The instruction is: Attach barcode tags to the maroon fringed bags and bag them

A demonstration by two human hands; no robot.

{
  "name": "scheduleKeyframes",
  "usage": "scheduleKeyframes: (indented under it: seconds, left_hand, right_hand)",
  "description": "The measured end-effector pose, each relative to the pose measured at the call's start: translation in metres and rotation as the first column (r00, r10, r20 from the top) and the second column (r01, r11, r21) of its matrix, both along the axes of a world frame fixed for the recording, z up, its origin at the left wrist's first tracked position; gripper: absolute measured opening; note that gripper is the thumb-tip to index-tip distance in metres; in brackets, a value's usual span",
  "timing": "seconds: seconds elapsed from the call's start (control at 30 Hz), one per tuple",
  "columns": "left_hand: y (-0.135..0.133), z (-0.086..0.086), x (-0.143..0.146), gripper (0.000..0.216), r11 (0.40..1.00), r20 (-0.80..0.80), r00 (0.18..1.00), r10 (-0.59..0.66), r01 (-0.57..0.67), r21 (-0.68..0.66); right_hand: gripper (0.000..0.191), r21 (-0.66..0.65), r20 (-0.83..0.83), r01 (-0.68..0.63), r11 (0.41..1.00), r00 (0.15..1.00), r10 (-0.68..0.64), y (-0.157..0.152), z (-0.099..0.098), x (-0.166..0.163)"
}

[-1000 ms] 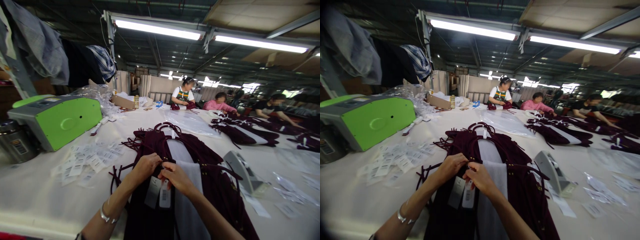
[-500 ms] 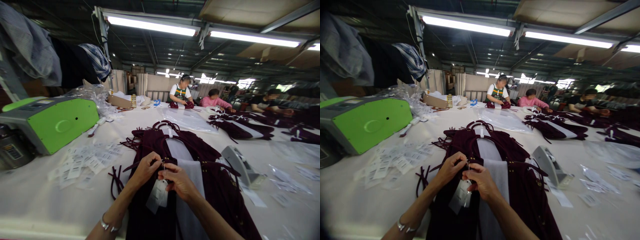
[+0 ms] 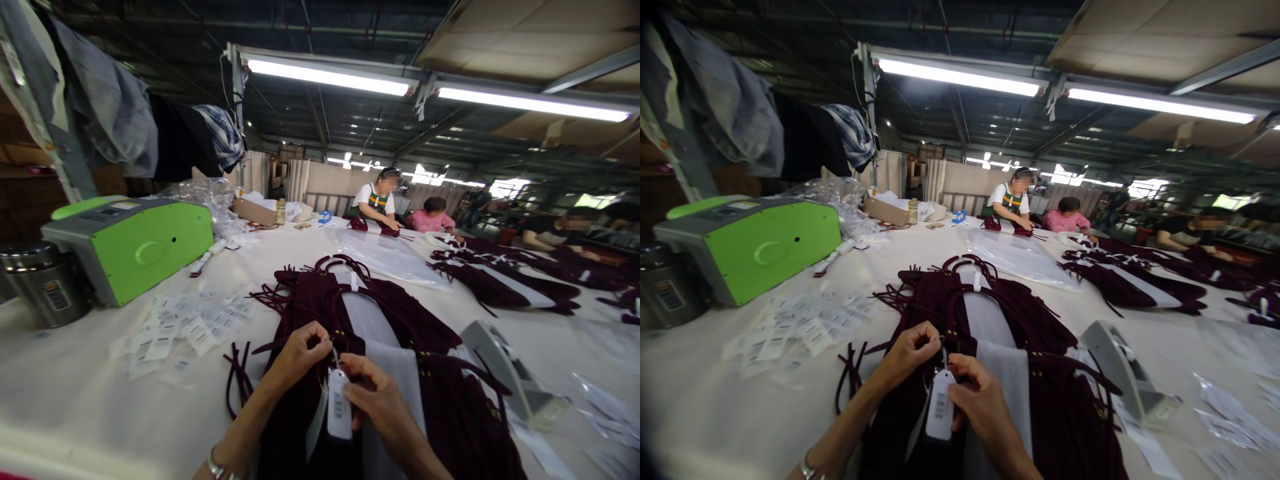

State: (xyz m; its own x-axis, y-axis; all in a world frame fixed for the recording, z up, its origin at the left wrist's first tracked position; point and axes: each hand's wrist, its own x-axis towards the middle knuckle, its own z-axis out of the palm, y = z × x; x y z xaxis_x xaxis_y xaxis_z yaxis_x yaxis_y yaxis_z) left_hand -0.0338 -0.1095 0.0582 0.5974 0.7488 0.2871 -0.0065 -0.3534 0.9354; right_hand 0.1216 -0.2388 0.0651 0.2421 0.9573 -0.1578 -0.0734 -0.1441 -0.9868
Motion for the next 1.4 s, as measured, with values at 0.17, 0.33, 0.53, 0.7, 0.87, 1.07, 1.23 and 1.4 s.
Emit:
scheduleKeyframes:
  seconds: [0.17,0.33,0.53,0.7,0.87,1.07,1.23,1.4]
  left_hand:
    - [0.004,0.000,-0.007,0.017,0.984,0.179,0.980,-0.086,0.112,-0.137]
    - [0.003,-0.005,-0.008,0.016,0.899,0.449,0.893,-0.025,0.216,-0.380]
    - [-0.004,-0.001,-0.005,0.015,0.829,0.605,0.795,0.031,0.318,-0.460]
    - [-0.001,-0.001,0.000,0.020,0.825,0.657,0.743,0.124,0.291,-0.484]
    - [-0.005,0.002,0.010,0.027,0.858,0.518,0.827,0.219,0.090,-0.506]
    - [-0.009,0.007,0.008,0.020,0.944,0.400,0.900,0.172,-0.034,-0.329]
    - [-0.006,0.009,-0.002,0.012,0.992,0.249,0.961,0.123,-0.122,-0.020]
    - [-0.016,0.007,-0.001,0.016,0.958,0.110,0.972,0.209,-0.226,0.176]
  right_hand:
    - [0.039,0.143,-0.023,0.051,0.988,0.999,-0.048,0.010,0.003,-0.006]
    - [0.025,0.214,-0.216,-0.071,0.974,0.969,0.118,0.024,0.010,-0.010]
    - [0.027,0.260,-0.094,-0.076,0.963,0.990,0.104,0.038,0.019,-0.016]
    - [0.028,0.250,0.059,0.007,0.968,0.998,-0.022,0.046,0.025,-0.011]
    - [0.029,0.181,0.397,-0.052,0.982,0.917,-0.025,0.047,0.031,-0.007]
    - [0.019,0.155,0.682,-0.134,0.979,0.731,-0.008,0.057,0.038,-0.016]
    - [0.020,0.171,0.746,-0.105,0.980,0.664,-0.059,0.066,0.039,-0.016]
    - [0.025,0.220,0.645,0.044,0.974,0.742,-0.180,0.072,0.028,-0.004]
